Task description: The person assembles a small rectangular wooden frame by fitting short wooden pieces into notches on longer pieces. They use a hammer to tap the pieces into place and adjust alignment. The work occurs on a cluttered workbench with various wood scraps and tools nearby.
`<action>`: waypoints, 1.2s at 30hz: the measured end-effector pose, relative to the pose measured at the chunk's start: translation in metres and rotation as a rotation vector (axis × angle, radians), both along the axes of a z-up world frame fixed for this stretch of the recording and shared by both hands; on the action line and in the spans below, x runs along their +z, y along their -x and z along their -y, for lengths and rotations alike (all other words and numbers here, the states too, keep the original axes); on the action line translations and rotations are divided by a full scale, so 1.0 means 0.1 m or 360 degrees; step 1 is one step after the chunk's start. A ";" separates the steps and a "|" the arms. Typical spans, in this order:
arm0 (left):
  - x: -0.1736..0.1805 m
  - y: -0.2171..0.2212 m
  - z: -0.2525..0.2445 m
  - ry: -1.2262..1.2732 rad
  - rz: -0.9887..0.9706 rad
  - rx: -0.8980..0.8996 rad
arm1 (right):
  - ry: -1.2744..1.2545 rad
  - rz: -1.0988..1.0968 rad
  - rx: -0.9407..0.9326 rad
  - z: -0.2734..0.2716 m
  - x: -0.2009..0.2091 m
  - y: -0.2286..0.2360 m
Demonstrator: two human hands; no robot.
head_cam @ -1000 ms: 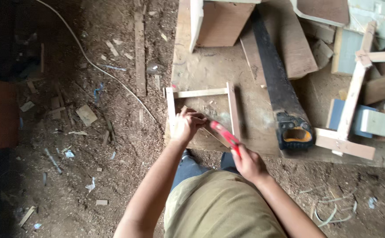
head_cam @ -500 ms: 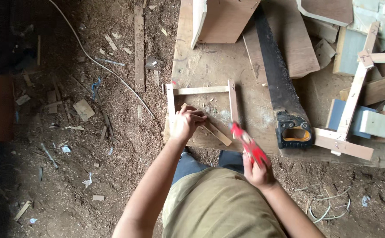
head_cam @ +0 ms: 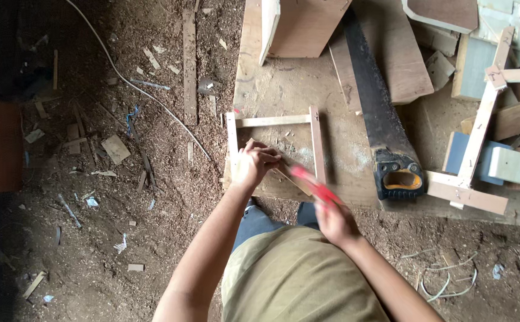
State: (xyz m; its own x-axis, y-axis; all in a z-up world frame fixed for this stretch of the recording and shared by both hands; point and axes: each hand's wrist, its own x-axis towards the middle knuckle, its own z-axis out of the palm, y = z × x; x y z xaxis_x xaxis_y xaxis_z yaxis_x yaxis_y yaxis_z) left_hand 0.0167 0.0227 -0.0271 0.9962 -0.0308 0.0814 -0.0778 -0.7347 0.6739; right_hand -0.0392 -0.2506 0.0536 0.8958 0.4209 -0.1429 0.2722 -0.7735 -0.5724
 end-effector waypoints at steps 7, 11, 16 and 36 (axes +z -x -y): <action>-0.01 0.01 -0.01 -0.0009 0.0059 0.0001 | -0.0385 0.0620 0.0175 0.22 -0.10 0.14; -0.05 0.01 0.01 0.0093 0.0095 -0.0019 | -0.0373 0.0274 0.0067 0.14 -0.02 0.10; -0.02 -0.01 -0.04 0.0079 0.0158 -0.0077 | 0.0304 -0.0345 -0.0008 -0.14 0.14 -0.17; 0.07 0.01 -0.05 -0.0088 -0.0051 -0.0061 | -0.0685 0.0526 0.0248 -0.26 0.54 -0.13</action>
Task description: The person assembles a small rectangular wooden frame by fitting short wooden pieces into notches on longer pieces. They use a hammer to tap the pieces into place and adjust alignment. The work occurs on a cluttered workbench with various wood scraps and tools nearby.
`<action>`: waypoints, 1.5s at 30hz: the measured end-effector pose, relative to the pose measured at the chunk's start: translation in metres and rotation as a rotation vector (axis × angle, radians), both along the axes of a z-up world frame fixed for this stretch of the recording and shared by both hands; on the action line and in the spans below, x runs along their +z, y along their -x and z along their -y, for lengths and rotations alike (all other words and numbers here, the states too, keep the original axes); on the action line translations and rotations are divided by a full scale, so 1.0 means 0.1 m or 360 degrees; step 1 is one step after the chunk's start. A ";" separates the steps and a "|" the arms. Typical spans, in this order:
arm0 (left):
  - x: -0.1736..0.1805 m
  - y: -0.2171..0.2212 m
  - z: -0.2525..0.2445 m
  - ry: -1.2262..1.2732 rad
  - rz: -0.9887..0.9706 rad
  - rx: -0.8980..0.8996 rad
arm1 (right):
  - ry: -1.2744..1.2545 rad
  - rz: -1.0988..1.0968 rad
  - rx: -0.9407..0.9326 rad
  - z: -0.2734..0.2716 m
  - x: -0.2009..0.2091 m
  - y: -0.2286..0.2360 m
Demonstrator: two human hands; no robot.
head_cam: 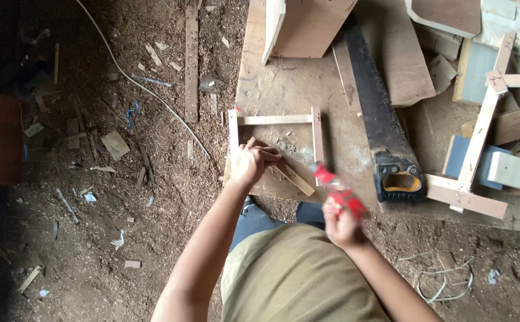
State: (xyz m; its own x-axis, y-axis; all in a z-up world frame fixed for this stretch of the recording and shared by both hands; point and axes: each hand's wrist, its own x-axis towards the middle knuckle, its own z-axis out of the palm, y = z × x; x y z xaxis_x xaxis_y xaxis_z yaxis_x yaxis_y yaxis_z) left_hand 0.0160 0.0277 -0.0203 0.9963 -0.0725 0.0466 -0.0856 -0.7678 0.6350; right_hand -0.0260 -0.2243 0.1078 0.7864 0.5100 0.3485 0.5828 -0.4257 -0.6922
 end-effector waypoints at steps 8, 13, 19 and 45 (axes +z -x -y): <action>0.02 -0.08 -0.05 0.0056 -0.0011 -0.0022 | 0.0431 -0.0293 -0.0314 0.00 0.07 -0.06; 0.00 -0.09 -0.05 0.0086 0.0116 -0.0011 | 0.0129 0.0167 -0.0010 0.04 -0.06 -0.07; 0.06 -0.08 -0.09 0.0083 0.0000 -0.0026 | 0.1008 -0.1028 -0.0356 0.02 -0.04 -0.26; 0.33 -0.04 0.07 -0.0322 0.0235 -0.0335 | 0.0646 -0.0439 -0.0768 0.79 -0.49 0.01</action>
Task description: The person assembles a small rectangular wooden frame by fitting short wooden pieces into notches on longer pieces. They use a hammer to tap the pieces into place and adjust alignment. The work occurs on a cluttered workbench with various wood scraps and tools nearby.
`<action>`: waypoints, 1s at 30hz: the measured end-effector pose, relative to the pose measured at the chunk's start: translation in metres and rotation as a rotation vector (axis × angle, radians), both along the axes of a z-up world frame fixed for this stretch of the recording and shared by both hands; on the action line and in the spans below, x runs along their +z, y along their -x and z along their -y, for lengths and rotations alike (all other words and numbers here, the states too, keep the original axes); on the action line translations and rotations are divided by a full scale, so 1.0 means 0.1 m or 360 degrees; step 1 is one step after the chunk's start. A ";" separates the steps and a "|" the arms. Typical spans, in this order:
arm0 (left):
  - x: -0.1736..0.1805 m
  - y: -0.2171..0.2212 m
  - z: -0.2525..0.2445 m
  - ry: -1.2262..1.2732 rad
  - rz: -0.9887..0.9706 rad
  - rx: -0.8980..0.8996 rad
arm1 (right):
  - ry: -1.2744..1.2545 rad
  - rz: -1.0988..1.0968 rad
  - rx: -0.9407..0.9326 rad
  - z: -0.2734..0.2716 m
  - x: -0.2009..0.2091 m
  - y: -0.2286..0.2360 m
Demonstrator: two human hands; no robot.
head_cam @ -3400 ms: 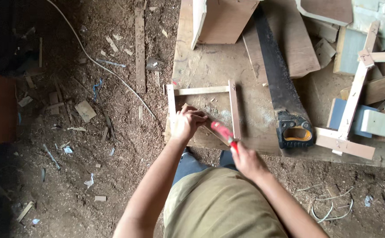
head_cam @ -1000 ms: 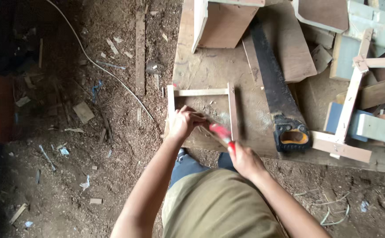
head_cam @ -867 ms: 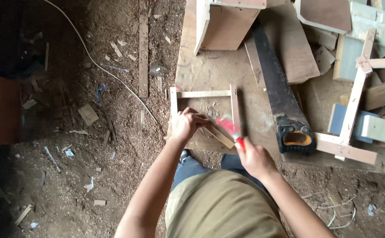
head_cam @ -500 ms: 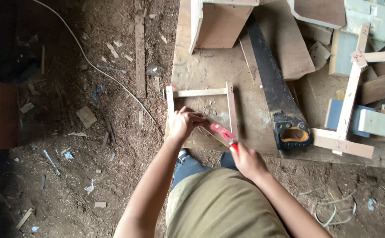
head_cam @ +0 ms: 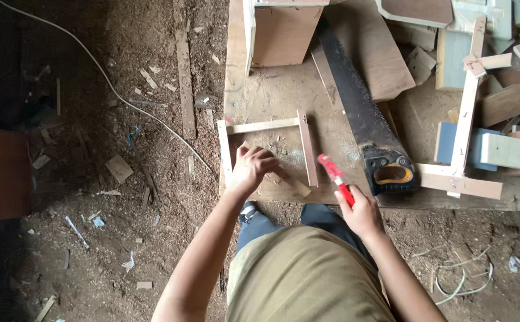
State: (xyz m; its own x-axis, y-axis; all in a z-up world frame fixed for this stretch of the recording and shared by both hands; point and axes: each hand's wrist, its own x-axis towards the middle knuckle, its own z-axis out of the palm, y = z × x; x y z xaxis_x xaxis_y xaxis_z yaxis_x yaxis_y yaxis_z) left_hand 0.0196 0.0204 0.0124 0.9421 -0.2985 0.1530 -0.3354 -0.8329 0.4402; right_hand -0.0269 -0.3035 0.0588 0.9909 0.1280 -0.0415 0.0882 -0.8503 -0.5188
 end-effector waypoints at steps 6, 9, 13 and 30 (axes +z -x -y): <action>0.29 -0.08 -0.15 0.0654 -0.0266 0.0146 | 0.0163 -0.0097 -0.0251 0.14 -0.31 -0.12; 0.27 0.10 -0.18 0.1125 -0.0917 0.0495 | 0.0262 0.0034 -0.0201 0.15 -0.50 -0.18; 0.01 0.37 -0.13 0.1825 -0.1375 0.0835 | 0.0504 -0.0075 -0.0236 0.07 -0.63 -0.20; -0.24 0.64 -0.15 0.2257 -0.1862 -0.0074 | -0.0332 0.0101 0.0907 -0.79 0.37 -0.59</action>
